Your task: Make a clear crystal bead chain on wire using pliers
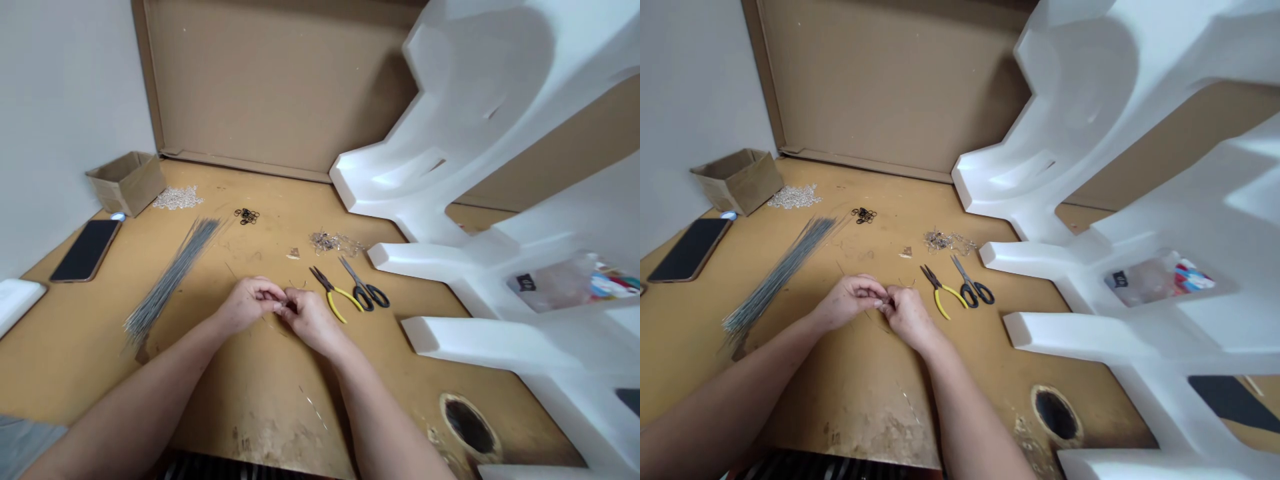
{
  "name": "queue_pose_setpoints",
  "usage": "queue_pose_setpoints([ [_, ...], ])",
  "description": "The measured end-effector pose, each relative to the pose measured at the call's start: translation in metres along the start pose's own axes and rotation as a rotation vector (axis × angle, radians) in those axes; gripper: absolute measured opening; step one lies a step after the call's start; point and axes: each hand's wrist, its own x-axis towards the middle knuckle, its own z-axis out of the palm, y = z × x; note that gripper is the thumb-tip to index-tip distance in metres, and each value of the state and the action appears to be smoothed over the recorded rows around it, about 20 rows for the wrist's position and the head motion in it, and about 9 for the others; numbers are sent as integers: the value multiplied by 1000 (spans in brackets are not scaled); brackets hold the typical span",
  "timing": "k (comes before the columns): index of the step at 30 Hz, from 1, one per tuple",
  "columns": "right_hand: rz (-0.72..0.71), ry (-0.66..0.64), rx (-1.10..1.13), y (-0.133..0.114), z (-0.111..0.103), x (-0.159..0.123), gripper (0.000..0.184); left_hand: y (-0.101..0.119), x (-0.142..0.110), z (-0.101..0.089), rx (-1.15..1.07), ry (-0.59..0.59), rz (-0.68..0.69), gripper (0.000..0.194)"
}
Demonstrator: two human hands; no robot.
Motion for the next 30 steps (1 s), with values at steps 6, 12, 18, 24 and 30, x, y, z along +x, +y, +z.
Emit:
queue_pose_setpoints([
  [6,30,-2,-33,-2,0,2,11,-3,1,0,53,-6,47,11],
  [12,4,11,-43,-2,0,1,14,-4,1,-2,52,-13,52,9],
  [18,-18,-50,79,-5,-4,-4,18,2,0,-3,13,-58,-50,8],
  [24,35,-122,362,-5,-5,-6,16,7,-3,-2,-28,-56,-16,8],
  [30,113,-198,611,-4,-6,-5,10,5,-6,2,-81,-29,-26,11],
])
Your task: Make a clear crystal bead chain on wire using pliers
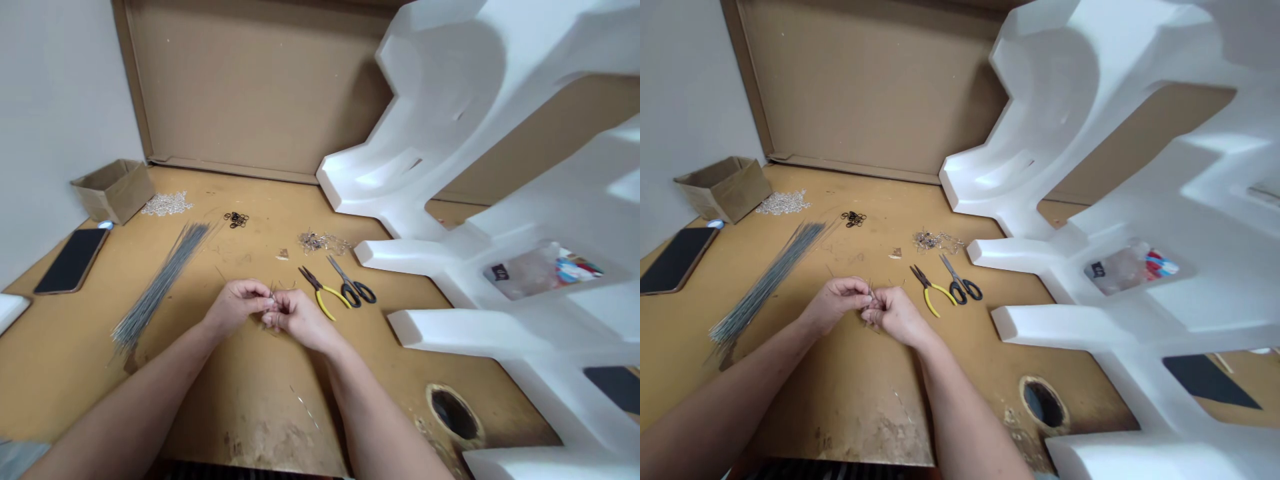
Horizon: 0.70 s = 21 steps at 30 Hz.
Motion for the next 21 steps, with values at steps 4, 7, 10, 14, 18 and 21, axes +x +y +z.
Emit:
queue_pose_setpoints([
  [4,11,-23,57,-1,0,0,7,2,-2,4,-28,-5,-25,12],
  [7,16,-30,77,-1,2,1,6,5,-3,5,-47,-3,-40,14],
  [10,14,-13,93,1,4,1,7,7,-4,5,-47,23,-45,15],
  [14,-8,8,64,1,0,1,13,7,-3,4,-28,90,-41,14],
  [18,-62,91,143,-3,-11,-1,19,8,-2,4,-8,102,-73,13],
  [21,-104,85,288,-6,-15,-3,26,8,-3,5,-16,35,-132,13],
])
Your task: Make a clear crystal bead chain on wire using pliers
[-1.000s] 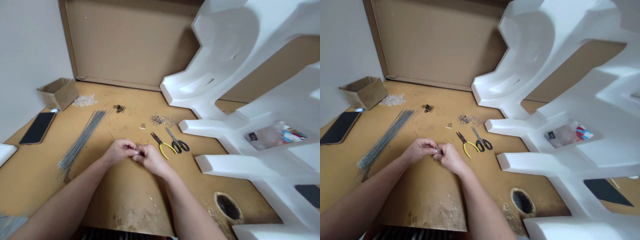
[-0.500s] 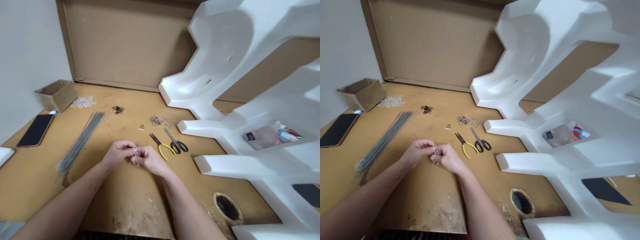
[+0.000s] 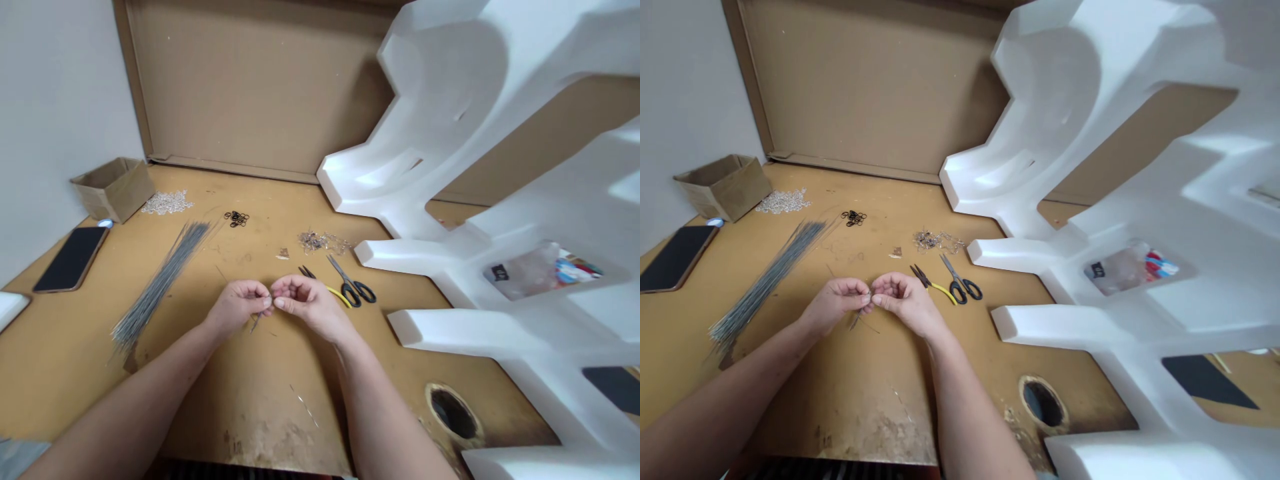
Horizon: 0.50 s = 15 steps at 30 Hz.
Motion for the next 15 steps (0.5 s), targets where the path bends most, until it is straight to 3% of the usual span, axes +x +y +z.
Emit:
queue_pose_setpoints([
  [8,-21,56,94,8,5,3,25,0,-2,0,-114,-126,-173,20],
  [15,-18,52,143,11,5,3,26,0,-3,3,-169,-145,-194,19],
])
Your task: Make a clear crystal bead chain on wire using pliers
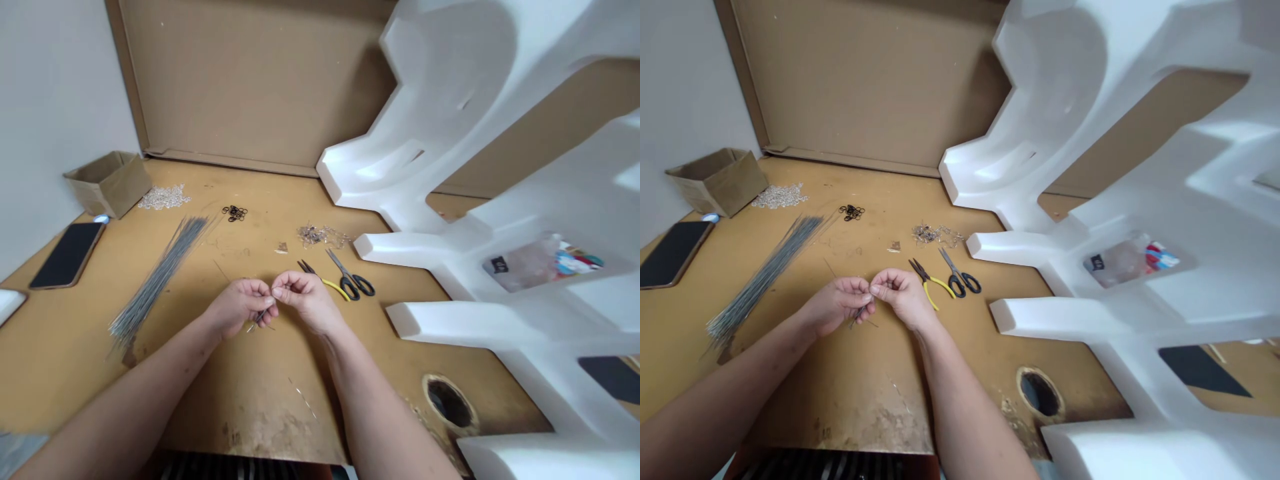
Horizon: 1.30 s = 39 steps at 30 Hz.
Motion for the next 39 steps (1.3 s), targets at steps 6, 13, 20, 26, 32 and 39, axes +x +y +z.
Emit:
queue_pose_setpoints([
  [6,-7,16,-11,-1,-1,1,25,0,0,2,-8,32,-24,19],
  [13,-19,57,-6,0,1,1,24,-4,1,2,-30,57,0,22],
  [20,-3,73,-118,-3,1,-1,28,-4,5,-4,-48,307,302,16],
  [26,-44,-17,-466,2,11,-2,23,-9,7,0,29,302,350,12],
  [32,-143,23,-913,0,8,-2,19,-13,7,0,365,274,545,4],
  [39,-108,2,-1189,2,6,-1,17,-10,9,-12,658,174,640,8],
])
